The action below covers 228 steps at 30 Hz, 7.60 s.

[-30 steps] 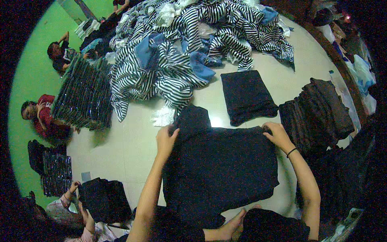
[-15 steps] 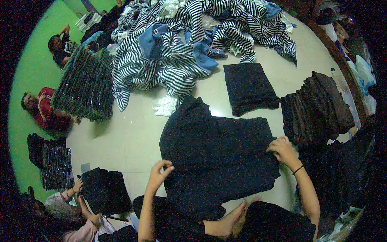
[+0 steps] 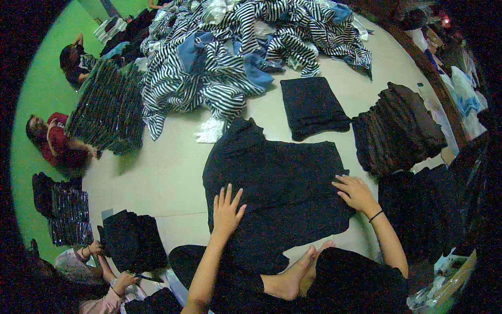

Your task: The person sits on the floor and folds dark-colored garments by hand, smoothing and aligning edges before stacking them. Other people in the room are also folding clothes nearby.

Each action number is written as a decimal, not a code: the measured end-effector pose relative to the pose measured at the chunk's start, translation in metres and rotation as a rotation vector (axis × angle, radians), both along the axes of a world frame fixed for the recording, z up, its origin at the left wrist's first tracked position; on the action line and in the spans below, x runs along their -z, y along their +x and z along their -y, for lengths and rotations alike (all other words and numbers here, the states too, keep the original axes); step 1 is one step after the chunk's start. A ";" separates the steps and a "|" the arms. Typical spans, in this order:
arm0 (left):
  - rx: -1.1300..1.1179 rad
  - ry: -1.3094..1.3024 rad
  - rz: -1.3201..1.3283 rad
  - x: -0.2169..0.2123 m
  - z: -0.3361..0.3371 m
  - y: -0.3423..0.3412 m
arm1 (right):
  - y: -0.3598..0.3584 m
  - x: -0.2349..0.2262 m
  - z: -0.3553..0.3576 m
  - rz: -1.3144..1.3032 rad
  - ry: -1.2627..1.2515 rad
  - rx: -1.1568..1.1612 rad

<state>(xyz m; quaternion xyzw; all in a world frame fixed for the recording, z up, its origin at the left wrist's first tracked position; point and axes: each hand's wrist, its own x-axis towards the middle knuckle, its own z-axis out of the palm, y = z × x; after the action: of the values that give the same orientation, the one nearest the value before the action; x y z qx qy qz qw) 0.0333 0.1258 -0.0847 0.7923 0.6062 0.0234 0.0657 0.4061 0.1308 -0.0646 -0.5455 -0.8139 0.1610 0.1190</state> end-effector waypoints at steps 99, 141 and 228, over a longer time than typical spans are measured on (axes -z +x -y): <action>-0.179 -0.259 1.058 0.025 0.053 0.016 | -0.054 0.032 0.016 -0.552 -0.408 0.060; -0.554 0.062 0.560 0.017 0.031 0.044 | -0.087 0.039 0.022 -0.347 -0.269 0.430; 0.242 -0.047 0.567 0.030 0.101 0.104 | -0.106 0.017 0.082 0.096 0.028 -0.313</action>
<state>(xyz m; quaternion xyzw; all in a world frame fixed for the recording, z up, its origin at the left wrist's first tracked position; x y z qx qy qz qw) 0.1370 0.0246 -0.1146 0.8189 0.4651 0.2217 0.2528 0.2996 0.0490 -0.0818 -0.4172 -0.8959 0.1401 0.0612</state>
